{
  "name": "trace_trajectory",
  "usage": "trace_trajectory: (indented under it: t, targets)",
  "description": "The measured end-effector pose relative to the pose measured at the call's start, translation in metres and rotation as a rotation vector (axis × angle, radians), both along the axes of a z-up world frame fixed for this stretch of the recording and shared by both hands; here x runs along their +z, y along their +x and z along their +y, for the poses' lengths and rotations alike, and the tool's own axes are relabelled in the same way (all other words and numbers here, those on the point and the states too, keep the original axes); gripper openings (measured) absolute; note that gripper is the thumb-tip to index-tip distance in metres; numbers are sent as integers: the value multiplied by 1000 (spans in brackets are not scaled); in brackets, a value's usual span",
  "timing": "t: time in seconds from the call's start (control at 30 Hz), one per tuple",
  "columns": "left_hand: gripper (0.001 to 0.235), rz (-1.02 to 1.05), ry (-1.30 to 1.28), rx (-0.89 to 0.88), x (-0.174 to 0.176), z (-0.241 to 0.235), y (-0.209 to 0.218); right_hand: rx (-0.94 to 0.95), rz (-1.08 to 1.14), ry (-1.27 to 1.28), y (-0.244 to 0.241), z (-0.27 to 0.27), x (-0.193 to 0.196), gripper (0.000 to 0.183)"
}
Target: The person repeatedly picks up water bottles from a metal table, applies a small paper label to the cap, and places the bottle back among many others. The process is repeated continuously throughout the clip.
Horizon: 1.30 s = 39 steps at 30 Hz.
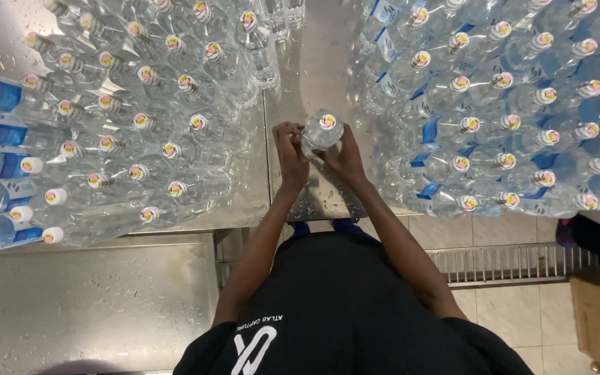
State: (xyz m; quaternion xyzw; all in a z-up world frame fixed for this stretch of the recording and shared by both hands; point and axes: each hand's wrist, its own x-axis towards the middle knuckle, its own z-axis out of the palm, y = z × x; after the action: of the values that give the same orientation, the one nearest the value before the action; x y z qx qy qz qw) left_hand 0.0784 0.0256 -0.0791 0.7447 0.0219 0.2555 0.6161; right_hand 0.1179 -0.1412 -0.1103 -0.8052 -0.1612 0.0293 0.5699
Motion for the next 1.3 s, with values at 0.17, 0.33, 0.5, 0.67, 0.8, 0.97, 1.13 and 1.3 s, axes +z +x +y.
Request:
trace_trajectory:
  t: [0.17,0.33,0.5,0.67,0.8,0.97,1.13,1.3]
  targets:
    - [19,3,-59,-57,-8,-10,-2,-127,33,-51,-19,-16,16,89]
    - [29,75,7,-227,-58,-41,-14,-268,67,-116,-23,-39,52,87]
    - [88,393,61,-252,-57,-102,10,-245,319,-444,-39,-61,116,83]
    - [77,342,33,-195,-75,-125,42,-51,431,-243,-91,-128,229,56]
    - [72,424,-5,-213,-67,-146,52,-428,113,-348,-86,-234,275,31]
    - [69,415,76,-189,-78,-161,55,-643,-519,-765,-2,-412,233,21]
    - [70,406,124,-167,-57,-164,54,-584,-610,-910,70,-511,205,38]
    - [26,96,916,-58,4,-162,48,-743,-279,-884,134,-547,206,51]
